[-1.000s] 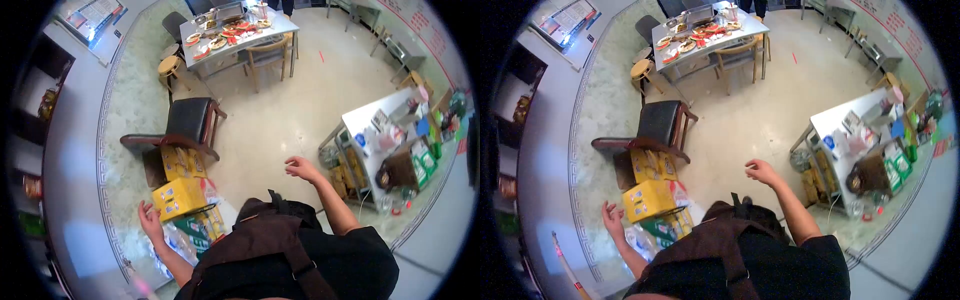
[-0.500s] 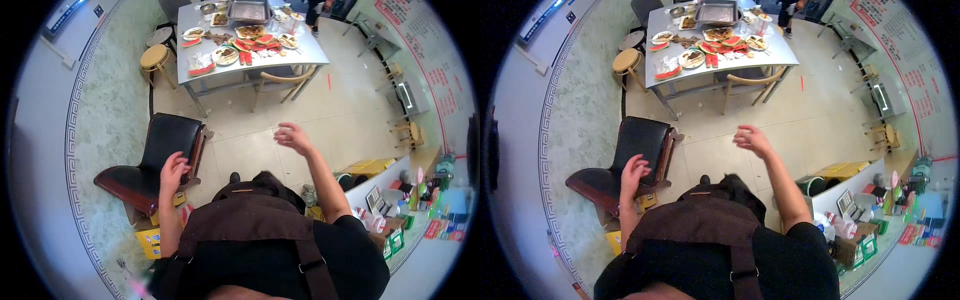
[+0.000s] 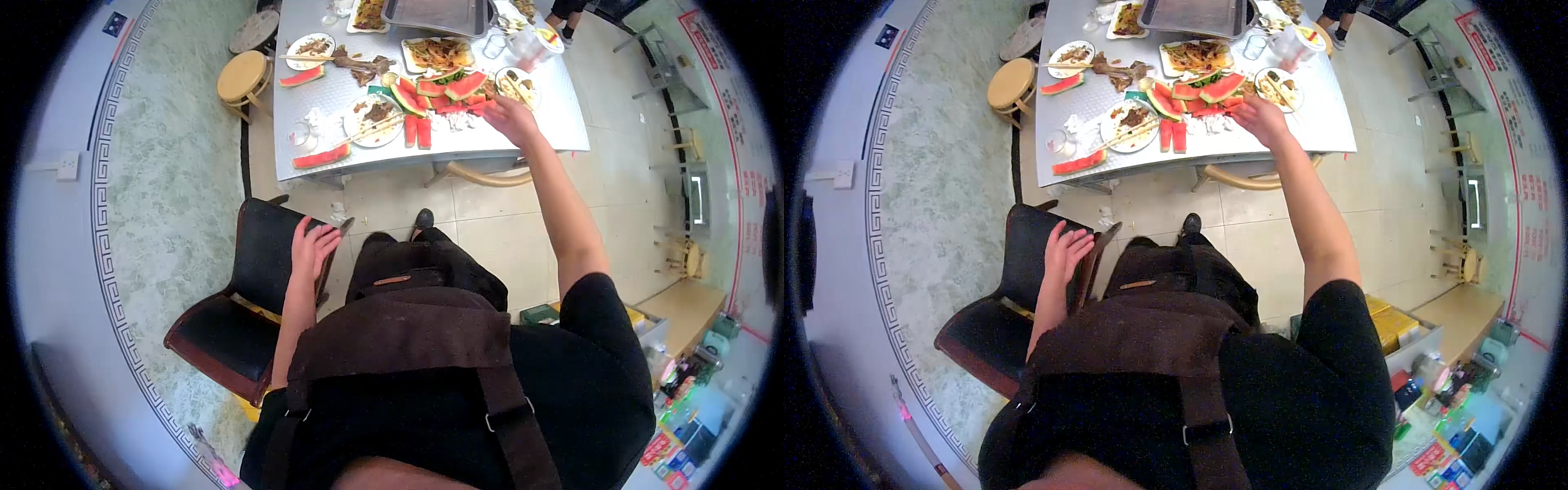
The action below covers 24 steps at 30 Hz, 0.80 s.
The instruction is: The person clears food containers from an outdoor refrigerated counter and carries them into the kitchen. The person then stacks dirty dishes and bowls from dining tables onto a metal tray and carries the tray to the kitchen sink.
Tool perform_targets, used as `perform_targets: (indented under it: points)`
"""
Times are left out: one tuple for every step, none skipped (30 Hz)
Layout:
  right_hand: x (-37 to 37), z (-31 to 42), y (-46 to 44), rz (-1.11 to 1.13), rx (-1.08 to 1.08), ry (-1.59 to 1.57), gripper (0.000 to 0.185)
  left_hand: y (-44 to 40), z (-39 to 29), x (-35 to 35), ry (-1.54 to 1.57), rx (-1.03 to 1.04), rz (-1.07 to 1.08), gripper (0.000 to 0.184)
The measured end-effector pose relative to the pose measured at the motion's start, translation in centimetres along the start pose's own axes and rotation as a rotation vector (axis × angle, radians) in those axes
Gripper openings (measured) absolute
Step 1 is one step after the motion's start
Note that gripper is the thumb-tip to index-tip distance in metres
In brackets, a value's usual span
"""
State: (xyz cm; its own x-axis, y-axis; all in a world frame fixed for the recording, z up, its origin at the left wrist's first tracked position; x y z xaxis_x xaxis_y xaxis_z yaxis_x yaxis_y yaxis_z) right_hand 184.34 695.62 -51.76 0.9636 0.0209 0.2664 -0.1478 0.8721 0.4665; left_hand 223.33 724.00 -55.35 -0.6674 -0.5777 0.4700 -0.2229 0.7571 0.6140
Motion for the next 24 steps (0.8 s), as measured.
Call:
perform_targets:
  points:
    - [0.1, 1.0, -2.4, -0.001, -0.002, 0.025, 0.036, -1.6, -0.3, 0.7, 0.005, -0.012, -0.009, 0.056]
    - [0.2, 1.6, -4.6, -0.043, 0.010, 0.097, 0.041, -3.0, -0.4, 1.2, 0.022, 0.004, -0.059, 0.056]
    - [1.3, 3.2, -5.7, -0.066, 0.020, 0.178, 0.039, -4.5, -0.5, 1.8, 0.037, 0.020, -0.110, 0.057]
    - [1.4, 4.1, -7.9, -0.108, 0.016, 0.204, 0.038, -5.9, -0.5, 2.5, 0.042, 0.031, -0.138, 0.057]
    - [1.5, 5.0, -10.3, -0.150, 0.013, 0.232, 0.038, -7.0, -0.3, 3.0, 0.047, 0.019, -0.148, 0.057]
    - [1.8, 6.0, -12.2, -0.180, 0.023, 0.251, 0.039, -8.0, -0.1, 3.6, 0.067, -0.002, -0.200, 0.055]
    - [1.6, 6.3, -14.0, -0.221, 0.042, 0.262, 0.039, -8.7, -0.3, 4.3, 0.074, -0.033, -0.251, 0.052]
    - [0.8, 6.5, -16.5, -0.210, 0.027, 0.244, 0.047, -9.4, -0.4, 4.8, 0.065, -0.056, -0.260, 0.052]
    - [0.6, 6.5, -18.4, -0.249, 0.048, 0.227, 0.048, -9.8, -0.9, 5.8, -0.034, -0.061, -0.169, 0.047]
    - [0.8, 6.6, -19.7, -0.289, 0.054, 0.220, 0.046, -10.3, -1.2, 6.8, -0.130, -0.067, -0.075, 0.042]
    - [1.0, 6.5, -20.7, -0.329, 0.060, 0.213, 0.044, -11.1, -1.2, 7.7, -0.137, -0.091, -0.082, 0.042]
    - [0.4, 6.2, -22.7, -0.330, 0.066, 0.134, 0.041, -11.9, -1.0, 8.9, -0.265, 0.027, -0.018, 0.037]
    - [0.3, 6.1, -23.7, -0.338, 0.063, 0.042, 0.038, -13.3, -1.3, 9.7, -0.404, 0.149, 0.057, 0.033]
    - [-0.2, 6.0, -24.1, -0.377, 0.041, -0.067, 0.030, -15.2, -1.1, 9.7, -0.719, 0.311, 0.117, 0.031]
    - [-1.6, 5.5, -25.5, -0.353, -0.006, -0.116, 0.028, -16.7, -1.3, 11.1, -0.852, 0.402, 0.121, 0.032]
    - [-1.9, 5.6, -26.2, -0.365, 0.010, -0.087, 0.028, -18.0, -1.7, 12.6, -0.984, 0.494, 0.127, 0.033]
    - [-2.3, 5.8, -26.7, -0.378, 0.025, -0.058, 0.027, -19.6, -2.4, 13.3, -0.990, 0.476, 0.128, 0.033]
    - [-3.8, 4.9, -28.3, -0.333, 0.001, -0.019, 0.027, -20.9, -3.0, 14.2, -1.218, 0.667, 0.140, 0.033]
    - [-4.0, 4.2, -28.7, -0.342, 0.017, -0.021, 0.027, -21.7, -3.5, 14.9, -1.442, 0.861, 0.155, 0.034]
    - [-4.1, 3.5, -28.9, -0.331, 0.004, -0.069, 0.025, -22.3, -4.0, 15.3, -1.449, 0.843, 0.161, 0.034]
    - [-4.2, 3.2, -29.1, -0.323, -0.019, -0.117, 0.023, -23.2, -4.5, 15.7, -1.488, 0.773, 0.174, 0.033]
    - [-2.6, 4.6, -27.3, -0.313, -0.050, -0.188, 0.020, -23.9, -4.8, 15.9, -1.527, 0.703, 0.186, 0.032]
    - [-2.3, 5.1, -26.6, -0.324, -0.045, -0.189, 0.020, -24.6, -4.8, 16.0, -1.530, 0.695, 0.196, 0.032]
    - [-2.3, 5.6, -26.2, -0.296, -0.042, -0.273, 0.018, -25.4, -4.7, 16.2, -1.609, 0.680, 0.202, 0.027]
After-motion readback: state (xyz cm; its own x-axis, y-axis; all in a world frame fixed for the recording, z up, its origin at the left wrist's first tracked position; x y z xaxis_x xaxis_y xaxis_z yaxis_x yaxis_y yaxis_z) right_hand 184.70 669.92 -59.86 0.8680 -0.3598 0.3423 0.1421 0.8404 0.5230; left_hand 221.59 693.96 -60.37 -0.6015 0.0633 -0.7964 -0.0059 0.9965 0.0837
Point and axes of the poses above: each hand's wrist, its own y-axis away from the middle knuckle, its own x-axis out of the palm, z = x × y, the point moved 1 cm from there along -y, towards the middle knuckle, and after that the axes turned 9 degrees about y, right-handed, at the moved point
